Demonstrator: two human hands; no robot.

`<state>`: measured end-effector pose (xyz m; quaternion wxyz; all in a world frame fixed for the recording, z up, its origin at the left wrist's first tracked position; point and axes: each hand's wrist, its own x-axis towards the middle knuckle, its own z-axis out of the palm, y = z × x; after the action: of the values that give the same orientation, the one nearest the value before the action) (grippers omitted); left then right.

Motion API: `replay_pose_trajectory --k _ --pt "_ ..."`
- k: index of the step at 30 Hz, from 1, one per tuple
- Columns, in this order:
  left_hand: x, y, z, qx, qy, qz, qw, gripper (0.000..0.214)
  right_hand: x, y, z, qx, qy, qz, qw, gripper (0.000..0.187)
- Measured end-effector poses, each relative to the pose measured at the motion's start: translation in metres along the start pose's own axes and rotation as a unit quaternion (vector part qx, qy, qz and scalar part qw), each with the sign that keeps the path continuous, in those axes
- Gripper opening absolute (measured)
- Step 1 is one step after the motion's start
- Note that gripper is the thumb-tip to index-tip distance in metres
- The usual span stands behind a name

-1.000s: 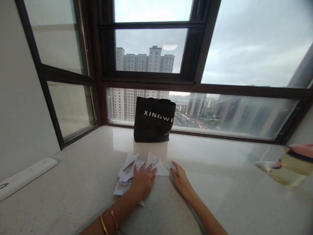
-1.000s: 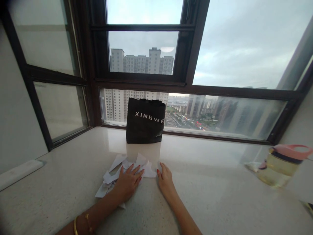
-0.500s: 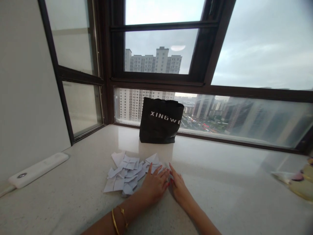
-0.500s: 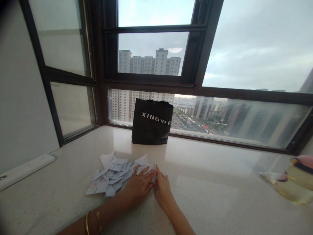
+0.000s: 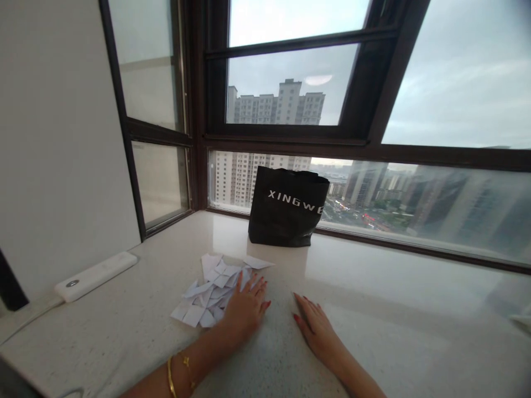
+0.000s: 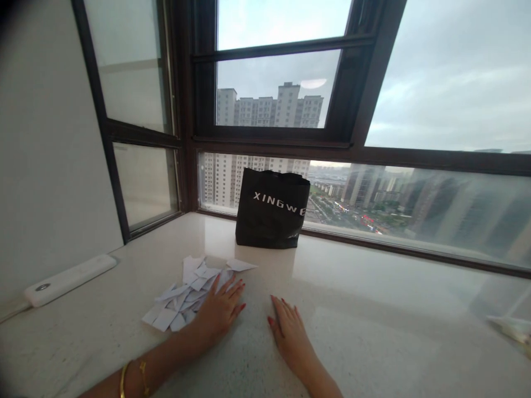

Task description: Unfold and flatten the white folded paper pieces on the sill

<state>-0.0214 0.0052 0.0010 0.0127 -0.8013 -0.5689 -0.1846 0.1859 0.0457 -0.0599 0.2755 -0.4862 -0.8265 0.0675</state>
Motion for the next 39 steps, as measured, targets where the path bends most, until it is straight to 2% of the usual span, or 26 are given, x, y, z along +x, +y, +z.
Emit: replay_pose_trajectory --k 5,9,19,28,39 --pt "-0.001 0.029 0.02 -0.082 -0.077 0.079 0.991 0.05 -0.001 0.008 0.005 -0.015 0.011 -0.009 1.0 0.047" --pt "-0.005 0.029 0.029 -0.121 -0.088 0.102 0.983 0.05 -0.002 0.016 0.01 -0.014 0.017 -0.019 1.0 0.049" --pt "-0.007 0.024 0.026 -0.134 -0.096 0.12 0.979 0.051 -0.001 0.037 0.023 -0.019 0.033 -0.046 0.998 0.051" --pt "-0.009 0.027 0.021 -0.149 -0.09 0.111 0.978 0.051 -0.002 0.031 0.019 -0.03 0.042 -0.043 0.998 0.05" --pt "-0.009 0.027 0.018 -0.144 -0.099 0.11 0.979 0.05 -0.002 0.026 0.016 -0.03 0.02 -0.034 0.999 0.05"
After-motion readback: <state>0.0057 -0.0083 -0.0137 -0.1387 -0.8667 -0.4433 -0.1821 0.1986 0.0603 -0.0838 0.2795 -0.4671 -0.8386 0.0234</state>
